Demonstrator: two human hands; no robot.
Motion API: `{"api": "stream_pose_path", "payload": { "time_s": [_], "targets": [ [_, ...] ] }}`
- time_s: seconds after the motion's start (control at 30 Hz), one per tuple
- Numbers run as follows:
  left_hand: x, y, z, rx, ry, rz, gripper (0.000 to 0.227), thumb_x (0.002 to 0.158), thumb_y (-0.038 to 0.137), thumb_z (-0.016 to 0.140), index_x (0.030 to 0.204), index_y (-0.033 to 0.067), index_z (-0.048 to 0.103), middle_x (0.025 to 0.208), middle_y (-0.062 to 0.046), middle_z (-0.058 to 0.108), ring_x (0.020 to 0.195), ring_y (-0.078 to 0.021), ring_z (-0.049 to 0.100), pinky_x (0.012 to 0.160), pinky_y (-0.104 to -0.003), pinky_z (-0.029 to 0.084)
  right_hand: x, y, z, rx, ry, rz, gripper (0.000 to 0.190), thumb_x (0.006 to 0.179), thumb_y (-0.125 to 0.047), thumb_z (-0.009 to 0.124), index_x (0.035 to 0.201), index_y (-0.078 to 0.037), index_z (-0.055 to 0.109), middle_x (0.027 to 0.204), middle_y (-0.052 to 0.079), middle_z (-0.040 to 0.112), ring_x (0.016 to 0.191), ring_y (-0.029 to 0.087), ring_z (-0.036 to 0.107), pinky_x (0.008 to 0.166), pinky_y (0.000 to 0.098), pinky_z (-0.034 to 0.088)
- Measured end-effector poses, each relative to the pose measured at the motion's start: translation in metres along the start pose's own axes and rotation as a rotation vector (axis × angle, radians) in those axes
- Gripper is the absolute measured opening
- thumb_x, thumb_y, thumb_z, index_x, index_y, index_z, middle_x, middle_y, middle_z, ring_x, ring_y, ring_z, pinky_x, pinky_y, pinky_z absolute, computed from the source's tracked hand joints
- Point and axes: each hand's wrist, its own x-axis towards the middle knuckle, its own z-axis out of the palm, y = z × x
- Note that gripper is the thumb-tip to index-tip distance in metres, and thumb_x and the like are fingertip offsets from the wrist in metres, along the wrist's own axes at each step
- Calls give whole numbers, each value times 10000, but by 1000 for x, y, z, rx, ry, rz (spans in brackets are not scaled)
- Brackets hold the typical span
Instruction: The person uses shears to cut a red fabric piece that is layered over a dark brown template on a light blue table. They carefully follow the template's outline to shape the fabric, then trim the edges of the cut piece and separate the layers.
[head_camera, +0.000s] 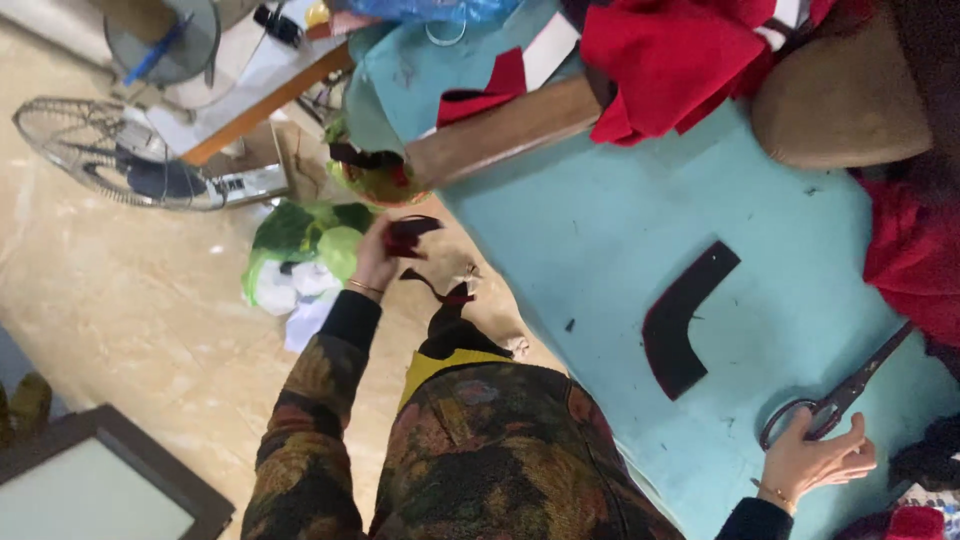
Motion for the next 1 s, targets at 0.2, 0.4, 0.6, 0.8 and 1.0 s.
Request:
{"api": "stream_pose_path", "payload": {
  "time_s": [0.2,0.4,0.6,0.8,1.0],
  "targets": [
    [140,71,4,-262,149,190,177,877,272,752,988,137,721,948,-115,772,831,-263,736,752,-428,638,-6,-64,6,71,28,-43,559,918,-8,760,1415,140,552,1220,314,424,1096,491,400,914,646,348],
    [137,132,77,-48,36,383,191,939,162,701,981,258,541,730,-7,586,582,-123,534,476,-275,391,-2,-145,15,143,-111,103,578,960,-114,774,1460,58,539,1277,342,444,1145,495,399,927,648,350],
    [121,113,43,666,40,887,485,776,74,544,1258,41,587,1137,-118,583,997,-254,598,898,-355,512,-9,-201,11,236,-160,104,477,1034,-138,659,1457,22,506,1311,288,432,1181,446,384,984,618,330],
    [-41,139,167,816,18,1065,321,1111,175,577,1414,106,495,1344,-108,467,1266,-269,429,1137,-406,286,-14,-206,27,199,-153,201,533,971,-172,746,1452,-122,521,1310,179,425,1220,444,433,973,628,361],
    [-71,154,256,1680,-393,1260,469,945,459,752,1177,57,681,1081,-165,660,1032,-398,624,885,-546,462,-7,-229,19,135,-259,314,548,961,-271,752,1441,-125,532,1308,170,454,1192,420,445,945,590,369]
  ]
}}
